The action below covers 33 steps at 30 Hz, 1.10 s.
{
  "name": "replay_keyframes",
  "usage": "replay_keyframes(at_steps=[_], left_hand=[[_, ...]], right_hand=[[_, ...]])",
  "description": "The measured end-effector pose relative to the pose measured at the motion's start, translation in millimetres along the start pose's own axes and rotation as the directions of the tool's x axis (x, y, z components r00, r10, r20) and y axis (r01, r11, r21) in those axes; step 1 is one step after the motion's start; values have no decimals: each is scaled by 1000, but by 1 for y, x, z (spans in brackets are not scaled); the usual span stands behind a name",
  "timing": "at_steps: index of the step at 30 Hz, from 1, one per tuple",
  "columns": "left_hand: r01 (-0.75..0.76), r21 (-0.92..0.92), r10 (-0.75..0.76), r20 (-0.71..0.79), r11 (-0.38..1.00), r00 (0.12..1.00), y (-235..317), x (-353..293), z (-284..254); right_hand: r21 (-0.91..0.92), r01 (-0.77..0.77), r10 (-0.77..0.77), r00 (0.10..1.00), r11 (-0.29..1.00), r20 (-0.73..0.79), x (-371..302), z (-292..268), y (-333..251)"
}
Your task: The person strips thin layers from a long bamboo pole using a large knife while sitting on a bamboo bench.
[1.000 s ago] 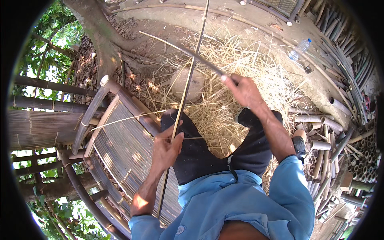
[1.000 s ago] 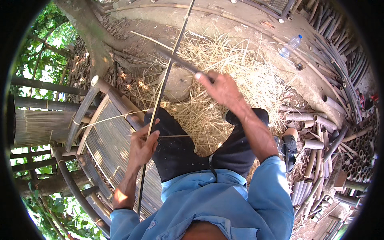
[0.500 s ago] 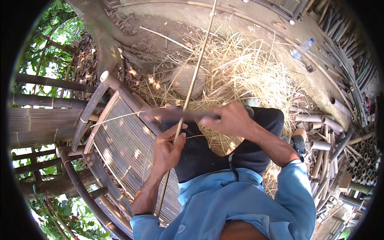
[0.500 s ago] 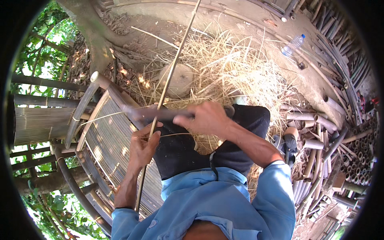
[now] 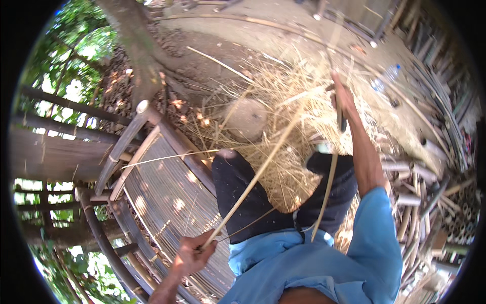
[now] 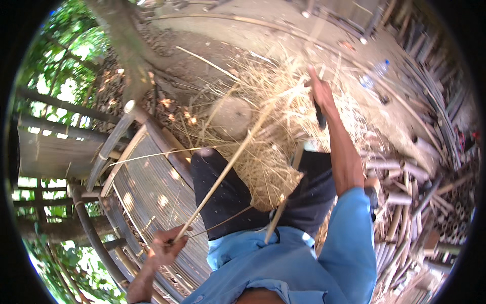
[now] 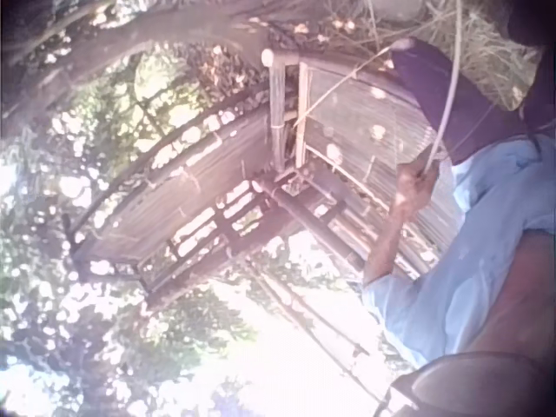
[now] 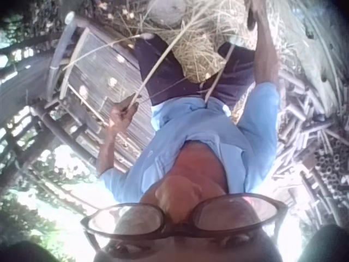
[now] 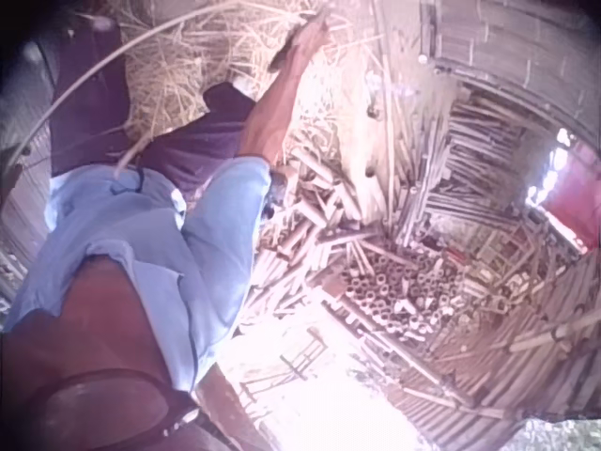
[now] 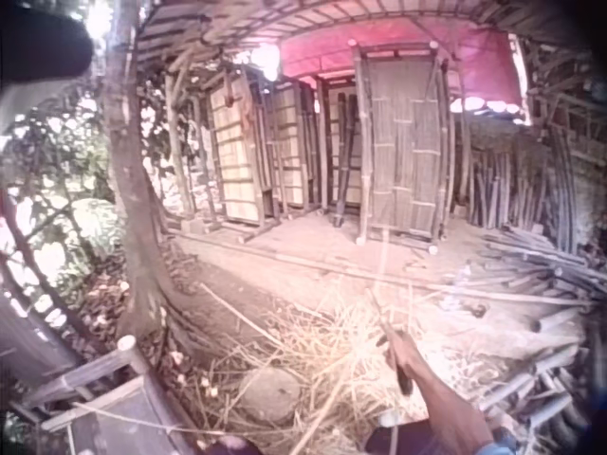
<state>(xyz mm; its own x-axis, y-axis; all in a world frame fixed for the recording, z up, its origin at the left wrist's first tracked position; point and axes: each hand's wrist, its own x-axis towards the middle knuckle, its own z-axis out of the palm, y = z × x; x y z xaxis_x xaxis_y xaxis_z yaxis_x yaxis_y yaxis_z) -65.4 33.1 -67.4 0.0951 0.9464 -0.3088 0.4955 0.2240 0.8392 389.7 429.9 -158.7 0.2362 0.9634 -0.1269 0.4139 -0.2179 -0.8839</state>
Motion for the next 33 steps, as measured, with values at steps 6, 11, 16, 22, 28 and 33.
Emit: replay_keyframes(at_steps=[6, 11, 16, 22, 28, 33], left_hand=[[-165, 481, 200, -21, 861, 980, 32, 0, -83], [136, 764, 596, -589, 631, 546, 60, -21, -45], [-215, 73, 226, -400, 974, 888, 28, 58, 6], [-811, -480, -125, -876, 334, 467, 51, 145, 9], [-991, -120, -91, -988, -62, 125, 54, 114, -74], [-991, 33, 107, -994, 131, -19, 70, 69, -102]], right_hand=[[750, -197, 90, 979, 631, 181, -55, 56, -18], [804, -412, 284, 906, 428, 314, -83, 103, -19], [835, -419, 235, 905, 357, 353, -121, 143, -32], [721, -464, 131, 874, 515, 469, -152, 138, -57], [-51, 628, -609, 769, 777, 193, -198, 129, -33], [-346, 751, -716, 652, 563, 249, -216, 124, -26]])
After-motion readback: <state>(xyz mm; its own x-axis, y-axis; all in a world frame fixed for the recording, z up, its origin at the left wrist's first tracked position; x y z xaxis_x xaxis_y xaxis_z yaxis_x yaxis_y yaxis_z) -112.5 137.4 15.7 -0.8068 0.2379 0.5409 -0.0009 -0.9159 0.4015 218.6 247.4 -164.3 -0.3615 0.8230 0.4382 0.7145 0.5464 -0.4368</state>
